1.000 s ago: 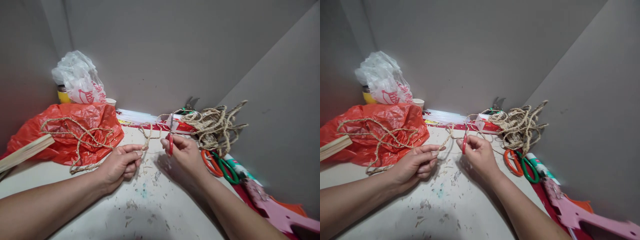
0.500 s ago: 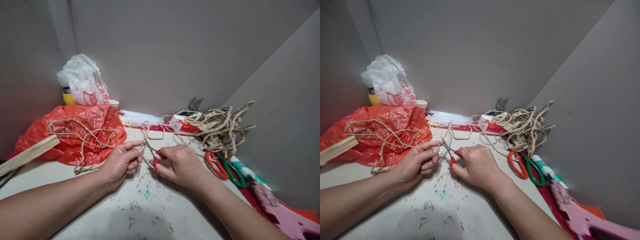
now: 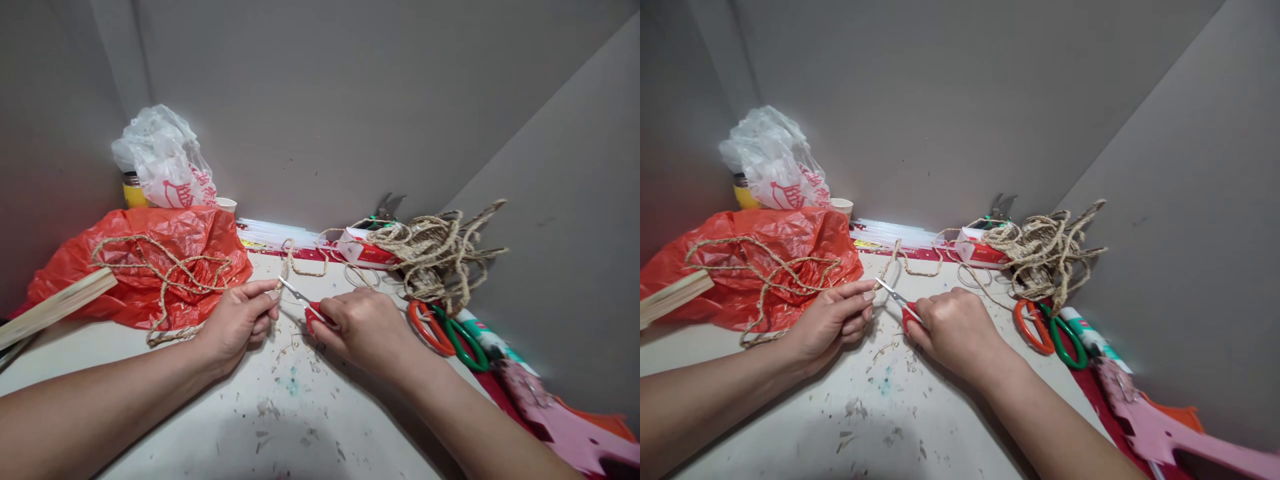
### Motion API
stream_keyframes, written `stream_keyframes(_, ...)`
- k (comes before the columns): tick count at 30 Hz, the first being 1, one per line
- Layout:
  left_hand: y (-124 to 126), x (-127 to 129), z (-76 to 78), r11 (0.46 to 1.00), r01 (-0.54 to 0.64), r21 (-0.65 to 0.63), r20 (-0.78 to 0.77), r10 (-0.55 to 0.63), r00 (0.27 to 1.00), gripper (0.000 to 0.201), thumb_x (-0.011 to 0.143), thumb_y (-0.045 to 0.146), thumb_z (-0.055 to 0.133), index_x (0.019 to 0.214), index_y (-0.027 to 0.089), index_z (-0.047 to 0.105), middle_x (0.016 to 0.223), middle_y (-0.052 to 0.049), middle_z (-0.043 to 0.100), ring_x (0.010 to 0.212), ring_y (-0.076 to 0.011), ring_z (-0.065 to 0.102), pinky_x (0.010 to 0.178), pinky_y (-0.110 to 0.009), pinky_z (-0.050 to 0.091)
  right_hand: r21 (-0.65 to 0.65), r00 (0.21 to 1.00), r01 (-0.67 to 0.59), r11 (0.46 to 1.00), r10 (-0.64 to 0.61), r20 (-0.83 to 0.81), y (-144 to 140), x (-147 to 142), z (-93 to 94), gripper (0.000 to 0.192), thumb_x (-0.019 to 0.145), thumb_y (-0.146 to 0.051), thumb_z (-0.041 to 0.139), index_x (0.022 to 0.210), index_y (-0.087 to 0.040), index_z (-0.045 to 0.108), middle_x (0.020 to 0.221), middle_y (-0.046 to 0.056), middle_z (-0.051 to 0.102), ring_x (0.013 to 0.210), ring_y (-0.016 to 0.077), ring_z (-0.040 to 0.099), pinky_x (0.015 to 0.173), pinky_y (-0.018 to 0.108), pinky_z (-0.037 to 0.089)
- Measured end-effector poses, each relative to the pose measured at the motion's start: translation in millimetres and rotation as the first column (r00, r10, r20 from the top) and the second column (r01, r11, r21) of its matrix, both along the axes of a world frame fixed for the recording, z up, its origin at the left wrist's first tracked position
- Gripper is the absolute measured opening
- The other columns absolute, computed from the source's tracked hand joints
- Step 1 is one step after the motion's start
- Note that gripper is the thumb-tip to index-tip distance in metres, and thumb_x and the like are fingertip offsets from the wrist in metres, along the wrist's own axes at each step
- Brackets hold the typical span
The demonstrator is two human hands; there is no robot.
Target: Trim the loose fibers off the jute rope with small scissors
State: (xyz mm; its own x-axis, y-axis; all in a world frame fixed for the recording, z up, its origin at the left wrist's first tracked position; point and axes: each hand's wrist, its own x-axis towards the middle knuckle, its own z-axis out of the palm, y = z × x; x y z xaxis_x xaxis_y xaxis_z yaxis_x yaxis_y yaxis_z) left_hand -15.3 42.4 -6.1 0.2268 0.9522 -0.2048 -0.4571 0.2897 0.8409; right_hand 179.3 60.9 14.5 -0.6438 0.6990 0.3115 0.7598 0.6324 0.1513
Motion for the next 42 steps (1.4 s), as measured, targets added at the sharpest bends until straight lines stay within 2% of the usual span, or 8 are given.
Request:
stream_keyframes(5, 1, -1, 1.4, 1.000, -0.007, 0.005, -0.001, 0.007, 1.000, 0.035, 0.072, 0.024, 0.067, 0.104, 0.017, 0.058, 0.057, 0.005, 0.051, 0.036, -0.0008, 0.026, 0.038, -0.017, 0.014, -0.206, 0.953, 0.004, 0.979, -0.066, -0.297, 3, 0, -7.0, 0.029, 0.077, -0.028, 0.050, 0.050, -0.018, 0.047, 0.046, -0.003, 0.044, 0.046, 0.0089, 0.034, 0.050, 0.025, 0.023)
stream_keyframes(9, -2, 2, 2.3, 0.998, 0.041, 0.047, -0.058, -0.039, 0.998, 0.036, 0.072, 0.028, 0.067, 0.106, 0.016, 0.061, 0.057, 0.004, 0.052, 0.037, -0.0019, 0.029, 0.038, -0.018, 0.015, -0.485, 0.622, -0.123, 0.866, -0.313, -0.717, 2, -9, -11.1, 0.034, 0.078, -0.036, 0.053, 0.050, -0.018, 0.045, 0.046, -0.005, 0.036, 0.046, 0.0080, 0.031, 0.045, 0.023, 0.024)
stream_keyframes(16, -13, 8, 0.7, 0.960, 0.184, 0.209, -0.398, -0.089, 0.913, 0.030, 0.077, 0.027, 0.062, 0.102, 0.012, 0.068, 0.060, -0.002, 0.061, 0.049, -0.0066, 0.045, 0.049, -0.020, 0.034, -0.626, 0.239, -0.492, 0.605, -0.598, -0.765, -1, -20, -14.3, 0.027, 0.069, -0.041, 0.069, 0.062, -0.016, 0.060, 0.045, -0.005, 0.047, 0.040, 0.0067, 0.035, 0.040, 0.022, 0.024)
stream_keyframes(20, -13, 7, 0.5, 0.958, 0.208, 0.197, -0.426, -0.107, 0.899, 0.032, 0.079, 0.030, 0.059, 0.105, 0.013, 0.068, 0.070, -0.006, 0.067, 0.049, -0.0079, 0.046, 0.051, -0.023, 0.038, -0.551, 0.065, -0.473, 0.688, -0.596, -0.800, 1, -17, -10.3, 0.030, 0.064, -0.039, 0.073, 0.057, -0.016, 0.056, 0.043, -0.006, 0.044, 0.039, 0.0058, 0.034, 0.040, 0.021, 0.021)
stream_keyframes(26, -15, 8, 5.1, 0.959, 0.183, 0.215, -0.433, -0.074, 0.898, 0.025, 0.078, 0.034, 0.061, 0.088, 0.012, 0.069, 0.058, -0.002, 0.061, 0.048, -0.0081, 0.048, 0.051, -0.021, 0.040, -0.407, -0.046, -0.383, 0.830, -0.457, -0.888, 9, -7, -10.0, 0.028, 0.070, -0.034, 0.071, 0.055, -0.017, 0.053, 0.047, -0.005, 0.044, 0.044, 0.0067, 0.035, 0.045, 0.023, 0.026)
stream_keyframes(31, -22, 14, 10.3, 0.970, 0.231, 0.071, -0.367, -0.190, 0.911, 0.025, 0.076, 0.038, 0.062, 0.075, 0.013, 0.060, 0.048, 0.003, 0.055, 0.031, -0.0023, 0.031, 0.033, -0.016, 0.021, -0.374, -0.053, -0.326, 0.868, -0.412, -0.909, 10, -8, -13.6, 0.026, 0.069, -0.035, 0.071, 0.059, -0.018, 0.055, 0.049, -0.005, 0.045, 0.045, 0.0080, 0.036, 0.045, 0.024, 0.027)
stream_keyframes(35, -25, 19, 5.7, 0.966, 0.258, 0.014, -0.309, -0.241, 0.920, 0.026, 0.074, 0.039, 0.062, 0.072, 0.017, 0.048, 0.058, -0.001, 0.062, 0.037, -0.0088, 0.051, 0.035, -0.018, 0.035, -0.383, -0.050, -0.311, 0.870, -0.417, -0.908, 9, -11, -15.4, 0.025, 0.067, -0.035, 0.072, 0.058, -0.017, 0.056, 0.048, -0.005, 0.045, 0.045, 0.0078, 0.036, 0.044, 0.024, 0.027)
stream_keyframes(42, -22, 14, 4.6, 0.951, 0.292, 0.096, -0.263, -0.259, 0.929, 0.021, 0.077, 0.034, 0.061, 0.081, 0.014, 0.054, 0.064, -0.003, 0.065, 0.035, -0.0019, 0.034, 0.037, -0.017, 0.022, -0.396, 0.002, -0.299, 0.868, -0.415, -0.910, 13, -5, -12.8, 0.023, 0.067, -0.036, 0.072, 0.061, -0.017, 0.060, 0.049, -0.004, 0.047, 0.046, 0.0082, 0.038, 0.045, 0.024, 0.029)
